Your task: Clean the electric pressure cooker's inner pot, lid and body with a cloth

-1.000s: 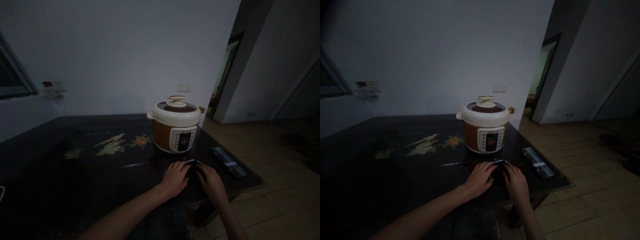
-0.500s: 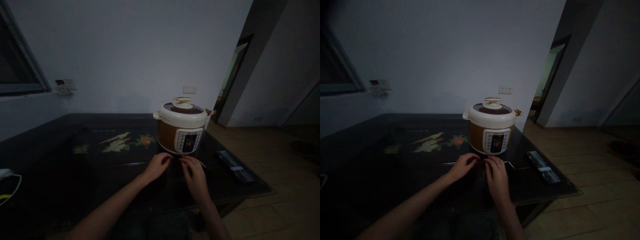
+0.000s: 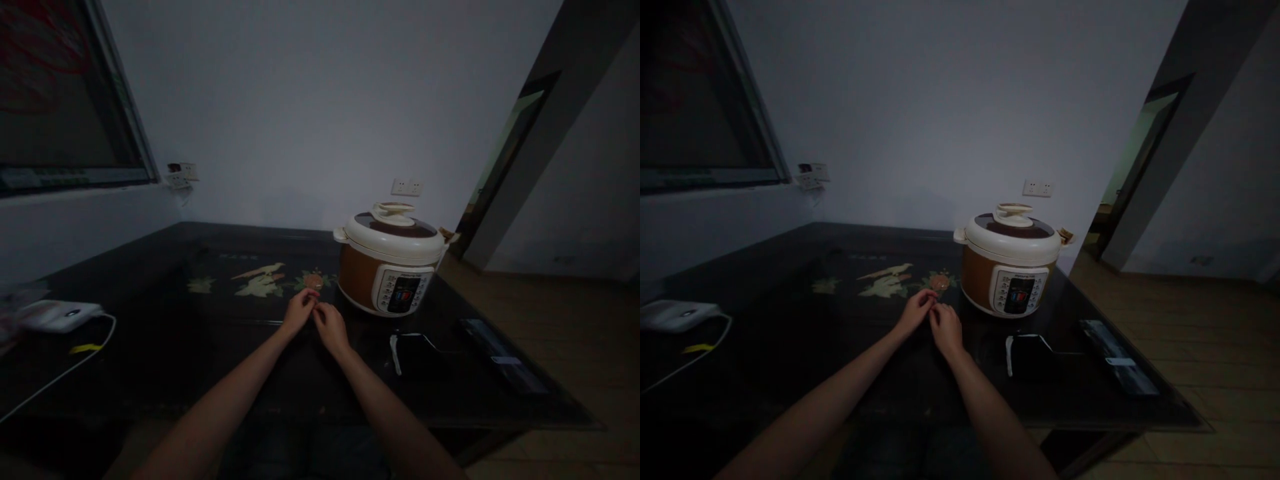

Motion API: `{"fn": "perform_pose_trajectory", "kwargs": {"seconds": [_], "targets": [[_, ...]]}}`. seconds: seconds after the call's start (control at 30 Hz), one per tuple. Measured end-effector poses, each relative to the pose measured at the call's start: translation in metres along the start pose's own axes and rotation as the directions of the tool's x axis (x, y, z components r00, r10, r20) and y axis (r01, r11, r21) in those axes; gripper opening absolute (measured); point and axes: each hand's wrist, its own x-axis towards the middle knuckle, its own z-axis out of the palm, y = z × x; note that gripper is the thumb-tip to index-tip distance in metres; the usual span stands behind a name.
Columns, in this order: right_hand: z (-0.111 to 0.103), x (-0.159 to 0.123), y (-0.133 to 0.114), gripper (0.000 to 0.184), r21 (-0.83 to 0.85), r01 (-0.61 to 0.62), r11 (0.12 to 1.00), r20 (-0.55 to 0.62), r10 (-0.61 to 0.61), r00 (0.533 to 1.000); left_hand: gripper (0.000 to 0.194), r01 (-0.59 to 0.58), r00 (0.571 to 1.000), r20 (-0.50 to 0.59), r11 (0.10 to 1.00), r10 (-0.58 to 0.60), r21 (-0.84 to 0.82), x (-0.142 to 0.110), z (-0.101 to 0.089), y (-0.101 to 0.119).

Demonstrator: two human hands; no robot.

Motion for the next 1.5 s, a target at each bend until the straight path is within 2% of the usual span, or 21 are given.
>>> {"fn": "perform_pose_trajectory", "kwargs": {"seconds": [0.23, 0.5, 0.93, 1.5], "targets": [[0.009, 0.007, 0.011, 0.022, 0.044, -0.048, 0.998, 0.056, 0.045, 0.997, 0.024, 0.022, 0.998, 0.056, 0.999, -0.024, 0.041, 0.003, 0.003, -0.004], [0.006, 0.008, 0.011, 0.022, 0.106, -0.060, 0.993, 0.079, 0.052, 0.996, 0.025, 0.020, 0.998, 0.064, 0.997, -0.024, 0.070, 0.001, 0.001, 0.001], [-0.001, 0.012, 0.012, 0.023, 0.057, -0.103, 0.993, 0.134, 0.095, 0.986, 0.023, 0.010, 0.994, 0.104, 0.988, -0.026, 0.154, 0.001, 0.001, 0.005], [-0.006, 0.011, 0.007, 0.022, -0.004, -0.087, 0.996, 0.155, 0.087, 0.984, 0.023, -0.014, 0.993, 0.118, 0.983, -0.008, 0.184, 0.000, 0.000, 0.008]]}}
